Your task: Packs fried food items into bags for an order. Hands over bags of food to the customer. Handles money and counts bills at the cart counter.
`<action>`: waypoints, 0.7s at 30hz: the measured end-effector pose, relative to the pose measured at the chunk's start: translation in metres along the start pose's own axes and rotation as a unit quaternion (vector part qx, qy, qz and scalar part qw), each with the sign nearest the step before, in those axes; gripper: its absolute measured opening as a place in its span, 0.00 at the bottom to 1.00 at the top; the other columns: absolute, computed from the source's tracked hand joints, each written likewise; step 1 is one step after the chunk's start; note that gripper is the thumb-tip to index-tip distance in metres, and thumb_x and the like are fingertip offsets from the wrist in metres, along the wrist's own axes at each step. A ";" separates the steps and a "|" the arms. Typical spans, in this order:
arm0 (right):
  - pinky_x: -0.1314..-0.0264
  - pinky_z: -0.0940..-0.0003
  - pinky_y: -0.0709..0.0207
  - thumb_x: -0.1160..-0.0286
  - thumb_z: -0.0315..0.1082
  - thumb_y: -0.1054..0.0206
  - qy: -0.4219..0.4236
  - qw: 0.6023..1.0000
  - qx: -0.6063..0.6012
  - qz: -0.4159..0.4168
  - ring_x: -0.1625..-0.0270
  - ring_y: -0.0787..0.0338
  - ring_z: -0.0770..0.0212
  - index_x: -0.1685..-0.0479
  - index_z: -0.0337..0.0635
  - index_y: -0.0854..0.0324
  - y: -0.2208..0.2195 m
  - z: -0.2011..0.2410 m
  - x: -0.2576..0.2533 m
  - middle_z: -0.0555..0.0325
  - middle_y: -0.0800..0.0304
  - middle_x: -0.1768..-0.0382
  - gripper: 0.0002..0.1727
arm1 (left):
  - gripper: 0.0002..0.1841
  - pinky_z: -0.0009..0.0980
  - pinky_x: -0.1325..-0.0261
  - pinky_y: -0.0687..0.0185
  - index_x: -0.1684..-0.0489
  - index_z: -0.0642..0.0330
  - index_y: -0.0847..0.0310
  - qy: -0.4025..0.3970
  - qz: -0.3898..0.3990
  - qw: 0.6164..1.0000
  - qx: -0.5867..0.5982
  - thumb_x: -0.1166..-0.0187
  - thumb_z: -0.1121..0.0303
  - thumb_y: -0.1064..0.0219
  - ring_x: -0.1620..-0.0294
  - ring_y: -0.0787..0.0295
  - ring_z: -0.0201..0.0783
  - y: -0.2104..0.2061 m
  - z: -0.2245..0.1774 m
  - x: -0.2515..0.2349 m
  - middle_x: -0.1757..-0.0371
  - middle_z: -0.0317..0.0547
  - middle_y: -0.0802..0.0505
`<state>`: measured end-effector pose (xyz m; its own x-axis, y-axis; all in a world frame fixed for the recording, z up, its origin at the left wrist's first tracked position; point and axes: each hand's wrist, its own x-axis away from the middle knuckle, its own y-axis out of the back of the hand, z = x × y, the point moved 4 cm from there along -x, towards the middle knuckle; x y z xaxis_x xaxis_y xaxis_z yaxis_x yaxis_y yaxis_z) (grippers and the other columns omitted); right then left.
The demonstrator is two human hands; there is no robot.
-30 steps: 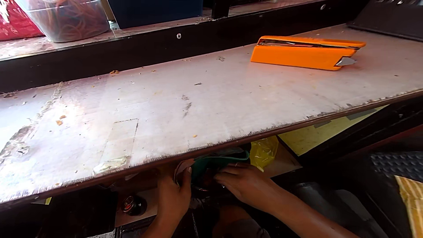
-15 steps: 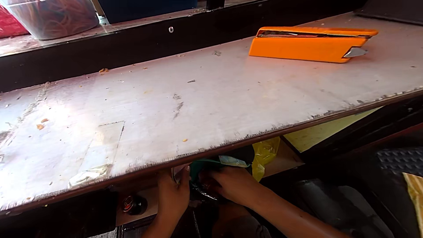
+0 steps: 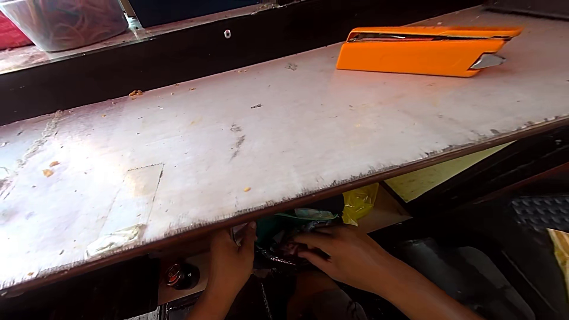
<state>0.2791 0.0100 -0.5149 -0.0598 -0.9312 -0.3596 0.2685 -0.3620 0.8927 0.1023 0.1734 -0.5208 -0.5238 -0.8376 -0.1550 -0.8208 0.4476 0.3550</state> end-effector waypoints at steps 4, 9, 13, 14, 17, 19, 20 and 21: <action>0.52 0.73 0.15 0.23 0.45 0.28 -0.047 0.972 -0.045 -0.227 0.58 0.11 0.75 0.62 0.55 0.09 0.049 -0.011 0.020 0.72 0.09 0.66 0.07 | 0.17 0.24 0.51 0.07 0.47 0.57 0.14 -0.107 -0.052 0.990 -0.078 0.28 0.57 0.25 0.56 0.07 0.22 0.014 -0.017 0.004 0.57 0.31 0.04; 0.59 0.75 0.11 0.24 0.46 0.29 -0.190 0.946 -0.083 -0.249 0.59 0.11 0.74 0.51 0.53 0.08 0.030 -0.046 0.036 0.67 0.11 0.53 0.12 | 0.13 0.24 0.50 0.08 0.47 0.52 0.08 -0.229 0.014 0.964 -0.137 0.24 0.59 0.29 0.51 0.09 0.23 0.001 -0.051 0.012 0.50 0.32 0.06; 0.58 0.64 0.10 0.24 0.46 0.27 -0.260 0.929 -0.150 -0.219 0.56 0.09 0.64 0.37 0.50 0.12 0.015 -0.052 0.020 0.54 0.14 0.43 0.20 | 0.16 0.23 0.53 0.09 0.44 0.46 0.10 -0.189 0.086 0.953 -0.219 0.22 0.51 0.32 0.57 0.09 0.19 -0.019 -0.073 0.000 0.55 0.27 0.05; 0.55 0.64 0.09 0.23 0.44 0.28 -0.268 0.921 -0.186 -0.212 0.53 0.09 0.64 0.35 0.49 0.14 0.014 -0.055 0.015 0.55 0.14 0.42 0.20 | 0.17 0.25 0.54 0.09 0.43 0.46 0.10 -0.182 0.100 0.949 -0.239 0.23 0.51 0.32 0.58 0.10 0.20 -0.023 -0.080 -0.005 0.56 0.27 0.06; 0.52 0.62 0.07 0.21 0.38 0.27 -0.317 0.877 -0.315 -0.179 0.56 0.06 0.65 0.39 0.47 0.16 0.010 -0.065 0.013 0.60 0.07 0.49 0.15 | 0.15 0.28 0.60 0.11 0.45 0.44 0.10 -0.189 0.156 0.929 -0.278 0.22 0.52 0.31 0.66 0.12 0.23 -0.045 -0.097 -0.008 0.62 0.27 0.08; 0.60 0.63 0.09 0.22 0.38 0.25 -0.356 0.844 -0.373 -0.149 0.66 0.07 0.63 0.49 0.44 0.12 0.009 -0.068 0.015 0.59 0.05 0.62 0.10 | 0.13 0.32 0.59 0.10 0.46 0.46 0.10 -0.203 0.182 0.918 -0.290 0.22 0.53 0.29 0.66 0.12 0.27 -0.066 -0.108 -0.006 0.62 0.30 0.08; 0.62 0.63 0.10 0.22 0.37 0.26 -0.370 0.831 -0.394 -0.133 0.68 0.07 0.62 0.53 0.42 0.11 0.012 -0.068 0.015 0.57 0.06 0.65 0.09 | 0.13 0.35 0.58 0.10 0.46 0.47 0.11 -0.206 0.182 0.916 -0.292 0.23 0.55 0.28 0.65 0.11 0.30 -0.075 -0.112 -0.007 0.61 0.33 0.07; 0.63 0.62 0.11 0.21 0.37 0.26 -0.384 0.820 -0.409 -0.118 0.69 0.08 0.61 0.56 0.41 0.11 0.016 -0.066 0.015 0.56 0.06 0.67 0.08 | 0.14 0.37 0.58 0.09 0.46 0.48 0.11 -0.203 0.181 0.916 -0.294 0.23 0.55 0.27 0.64 0.10 0.32 -0.083 -0.116 -0.009 0.60 0.35 0.07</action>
<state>0.3461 -0.0068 -0.5237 -0.7062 -0.7055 0.0600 0.6976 -0.6787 0.2298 0.2017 0.1079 -0.4415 -0.8772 -0.4282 -0.2173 -0.3744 0.3268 0.8677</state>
